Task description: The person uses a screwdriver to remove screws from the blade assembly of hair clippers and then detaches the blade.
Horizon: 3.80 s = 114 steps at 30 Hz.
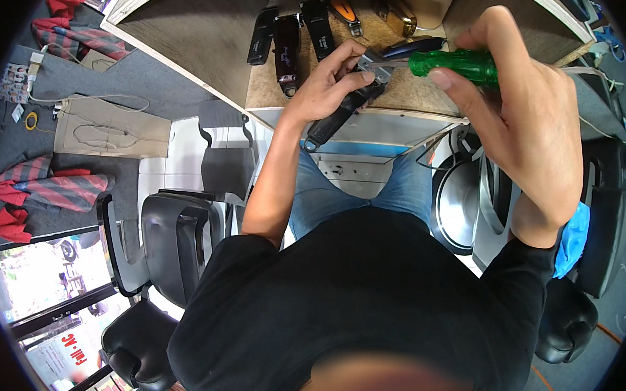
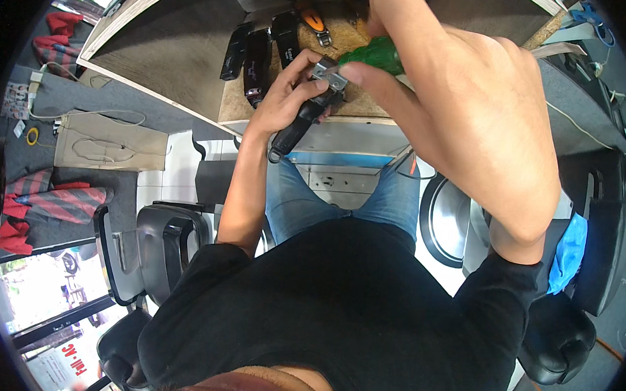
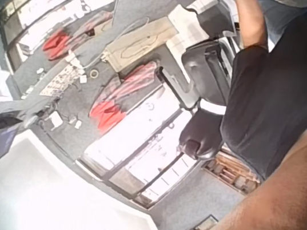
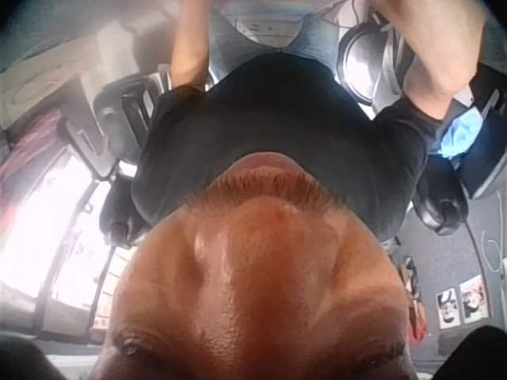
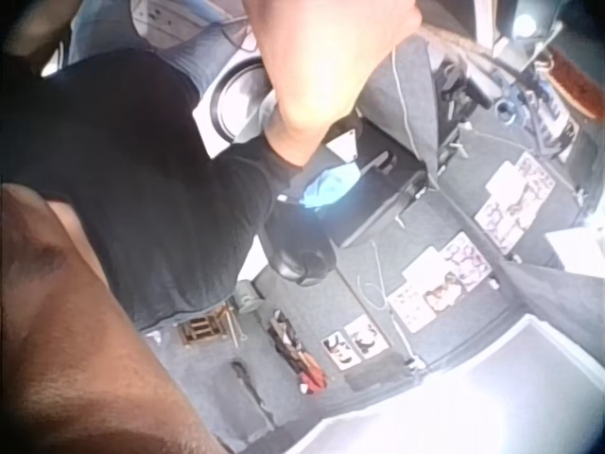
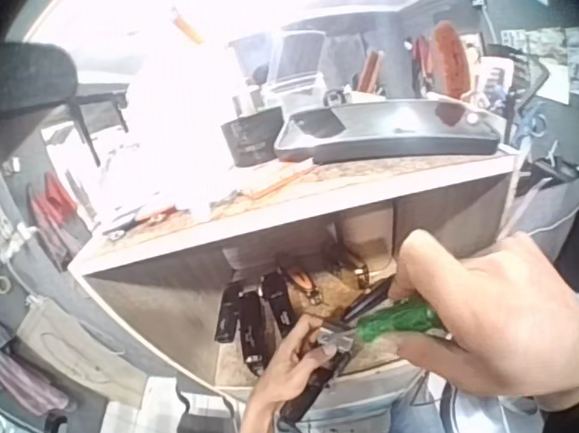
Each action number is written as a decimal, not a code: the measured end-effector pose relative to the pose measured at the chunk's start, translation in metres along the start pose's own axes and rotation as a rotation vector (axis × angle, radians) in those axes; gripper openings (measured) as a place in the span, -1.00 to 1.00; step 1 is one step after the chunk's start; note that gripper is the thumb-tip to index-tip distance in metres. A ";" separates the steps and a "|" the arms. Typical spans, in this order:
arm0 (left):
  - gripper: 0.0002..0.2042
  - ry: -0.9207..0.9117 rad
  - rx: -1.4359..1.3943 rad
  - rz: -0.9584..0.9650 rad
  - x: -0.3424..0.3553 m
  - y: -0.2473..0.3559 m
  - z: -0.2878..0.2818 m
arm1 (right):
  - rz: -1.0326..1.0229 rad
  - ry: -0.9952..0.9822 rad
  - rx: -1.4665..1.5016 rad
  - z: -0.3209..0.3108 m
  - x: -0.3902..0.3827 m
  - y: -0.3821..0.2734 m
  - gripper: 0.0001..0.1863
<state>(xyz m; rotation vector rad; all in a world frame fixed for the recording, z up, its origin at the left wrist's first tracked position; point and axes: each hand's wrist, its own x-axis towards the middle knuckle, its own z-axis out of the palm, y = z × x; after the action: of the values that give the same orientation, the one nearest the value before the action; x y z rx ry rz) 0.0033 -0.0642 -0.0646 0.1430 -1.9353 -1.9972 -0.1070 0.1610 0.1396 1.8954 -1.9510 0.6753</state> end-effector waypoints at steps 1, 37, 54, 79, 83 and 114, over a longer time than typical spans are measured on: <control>-0.71 -0.006 -0.020 0.010 0.000 0.003 0.003 | -0.039 -0.001 -0.070 0.000 -0.001 0.001 -0.61; -0.74 -0.050 -0.108 -0.022 0.001 0.013 0.006 | 0.234 -0.040 -0.075 -0.003 0.023 -0.024 -0.57; -0.74 -0.002 -0.125 -0.072 -0.001 0.018 0.007 | 0.340 -0.304 -0.068 -0.017 0.029 -0.034 -0.52; -0.74 -0.036 -0.121 -0.048 -0.001 0.016 0.006 | 0.300 -0.221 0.110 -0.015 0.033 -0.010 -0.55; -0.73 -0.071 -0.122 -0.024 -0.003 0.017 0.009 | 0.185 -0.023 0.158 -0.001 0.025 0.002 -0.53; -0.65 -0.079 0.024 0.097 -0.006 0.012 0.002 | -0.093 0.112 -0.025 0.013 0.016 -0.013 -0.62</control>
<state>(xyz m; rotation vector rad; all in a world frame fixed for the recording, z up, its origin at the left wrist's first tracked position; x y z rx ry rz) 0.0105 -0.0606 -0.0538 -0.0239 -1.9762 -1.9446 -0.0939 0.1404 0.1387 1.8785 -1.7840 0.7107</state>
